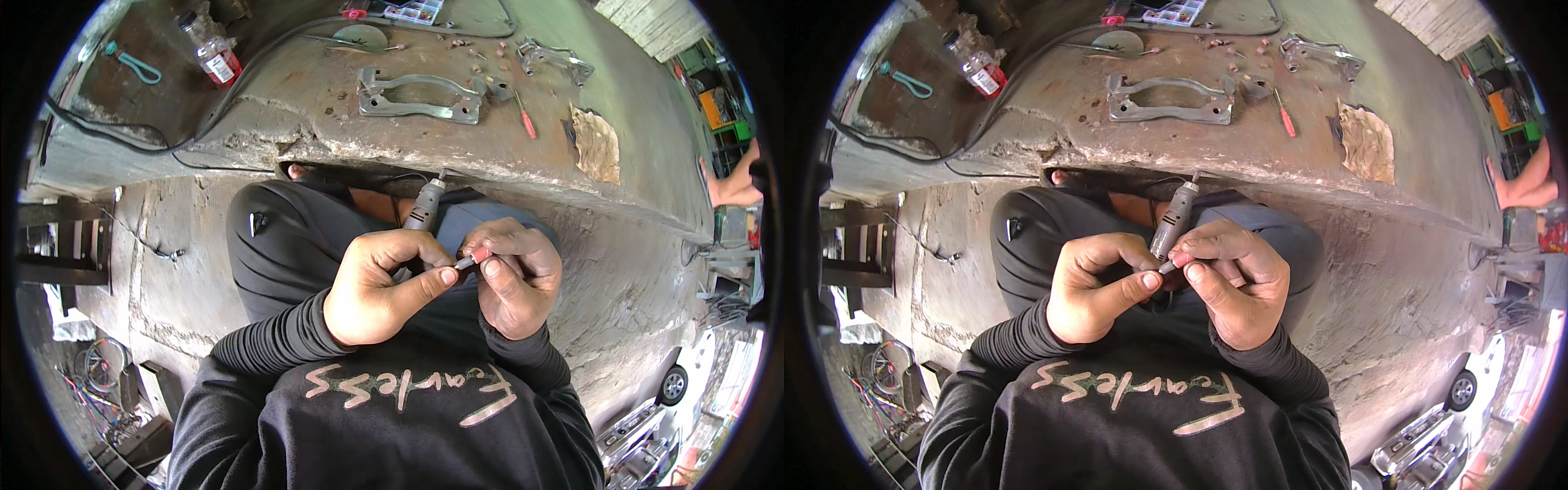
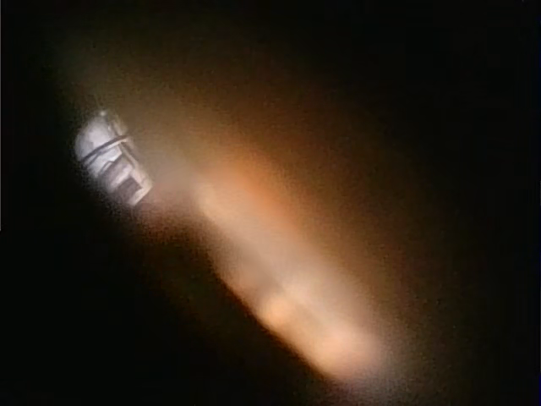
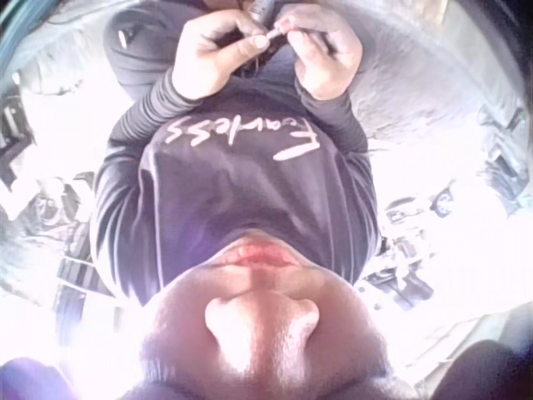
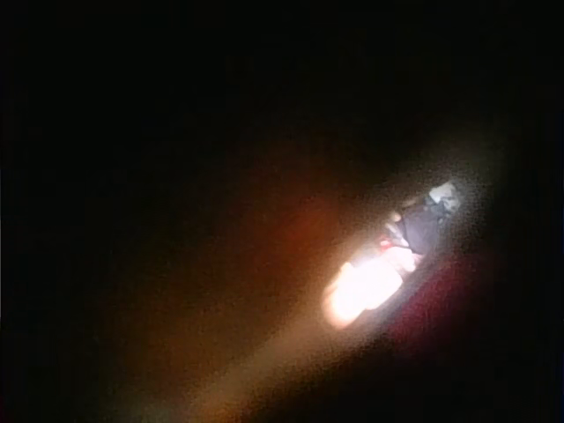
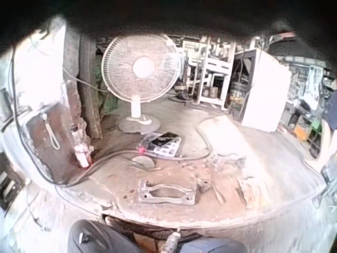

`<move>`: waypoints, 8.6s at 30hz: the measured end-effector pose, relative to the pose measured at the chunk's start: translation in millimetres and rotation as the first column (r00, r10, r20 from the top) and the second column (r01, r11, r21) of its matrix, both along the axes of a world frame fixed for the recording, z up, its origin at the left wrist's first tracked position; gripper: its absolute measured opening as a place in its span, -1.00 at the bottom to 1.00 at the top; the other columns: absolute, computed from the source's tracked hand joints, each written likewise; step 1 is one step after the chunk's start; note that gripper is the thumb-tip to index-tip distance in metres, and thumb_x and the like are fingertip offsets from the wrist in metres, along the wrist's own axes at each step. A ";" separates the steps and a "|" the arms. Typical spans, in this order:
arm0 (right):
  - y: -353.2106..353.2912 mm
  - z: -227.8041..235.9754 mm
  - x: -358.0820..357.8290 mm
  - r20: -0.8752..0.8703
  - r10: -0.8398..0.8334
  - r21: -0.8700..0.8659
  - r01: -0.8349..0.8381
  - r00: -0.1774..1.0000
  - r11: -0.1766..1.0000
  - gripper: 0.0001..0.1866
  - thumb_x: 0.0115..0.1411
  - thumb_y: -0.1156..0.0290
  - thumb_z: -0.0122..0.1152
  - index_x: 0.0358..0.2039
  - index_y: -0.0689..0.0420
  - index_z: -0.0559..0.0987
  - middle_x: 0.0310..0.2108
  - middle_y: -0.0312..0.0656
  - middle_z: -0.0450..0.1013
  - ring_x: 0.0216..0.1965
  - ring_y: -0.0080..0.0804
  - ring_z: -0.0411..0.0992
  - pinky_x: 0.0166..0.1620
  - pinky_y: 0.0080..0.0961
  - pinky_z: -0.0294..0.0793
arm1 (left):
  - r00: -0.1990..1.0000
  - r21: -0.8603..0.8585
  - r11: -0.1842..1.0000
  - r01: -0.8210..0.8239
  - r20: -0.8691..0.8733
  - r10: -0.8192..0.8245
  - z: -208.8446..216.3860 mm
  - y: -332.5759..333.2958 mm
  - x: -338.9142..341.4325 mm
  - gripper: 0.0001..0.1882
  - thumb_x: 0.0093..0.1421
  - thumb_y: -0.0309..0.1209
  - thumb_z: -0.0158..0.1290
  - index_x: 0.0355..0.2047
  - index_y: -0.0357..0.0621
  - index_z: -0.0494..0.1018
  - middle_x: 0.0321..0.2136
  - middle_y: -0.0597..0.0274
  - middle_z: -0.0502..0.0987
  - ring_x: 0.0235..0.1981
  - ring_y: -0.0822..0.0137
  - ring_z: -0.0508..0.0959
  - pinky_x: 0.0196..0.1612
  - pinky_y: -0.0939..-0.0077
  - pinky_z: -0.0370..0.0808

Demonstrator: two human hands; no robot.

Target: The person sits on the floor and uses a rotary tool to assemble a small component. They repeatedly insert and remove a small red bit, using a screwdriver to adjust the tool's chuck, and then reinsert the bit to continue working.

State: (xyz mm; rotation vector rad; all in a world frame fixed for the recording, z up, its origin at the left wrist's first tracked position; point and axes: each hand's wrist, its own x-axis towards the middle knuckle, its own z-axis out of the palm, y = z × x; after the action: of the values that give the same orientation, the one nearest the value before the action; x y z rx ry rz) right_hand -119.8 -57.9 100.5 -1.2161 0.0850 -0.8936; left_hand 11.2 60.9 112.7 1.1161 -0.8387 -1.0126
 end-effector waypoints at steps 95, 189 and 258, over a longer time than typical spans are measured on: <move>-34.3 -82.6 -22.1 -0.293 -0.179 0.348 0.279 0.939 0.895 -0.84 0.21 0.57 0.11 -0.18 0.26 0.46 -0.35 -0.17 0.46 -0.38 -0.38 0.49 -0.32 -0.45 0.52 | 0.905 0.391 0.866 -0.311 0.399 0.145 -154.5 -86.9 33.1 -0.27 0.00 -0.15 0.30 -0.03 -0.49 0.27 -0.20 -0.17 0.51 -0.19 0.17 0.55 -0.09 0.38 0.48; -73.8 -114.9 7.8 -0.389 -0.199 -0.009 0.212 0.899 0.977 -0.69 0.22 0.57 0.09 -0.01 0.26 0.43 -0.30 -0.24 0.46 -0.32 -0.64 0.38 -0.25 -0.73 0.35 | 0.841 0.115 0.989 -0.095 0.540 0.018 -155.0 -75.1 -6.7 -0.24 -0.02 -0.41 0.22 0.16 -0.19 0.09 -0.24 -0.14 0.46 -0.18 -0.03 0.52 -0.10 0.27 0.44; -70.0 -106.9 8.8 -0.515 -0.093 -0.018 0.097 0.852 0.995 -0.54 0.07 0.67 0.19 0.02 0.21 0.37 -0.29 -0.36 0.33 -0.27 -0.67 0.29 -0.14 -0.70 0.32 | 0.851 0.133 0.987 -0.093 0.525 0.010 -155.2 -74.6 -5.4 -0.24 0.00 -0.40 0.22 0.16 -0.20 0.07 -0.20 -0.20 0.46 -0.13 -0.08 0.52 -0.08 0.23 0.44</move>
State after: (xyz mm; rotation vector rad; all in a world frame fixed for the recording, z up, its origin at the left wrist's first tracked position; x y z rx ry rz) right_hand -111.0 -127.9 -6.4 -1.4285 0.5872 -0.6265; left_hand 5.7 -13.7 -42.5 1.5784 -1.1700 -0.7388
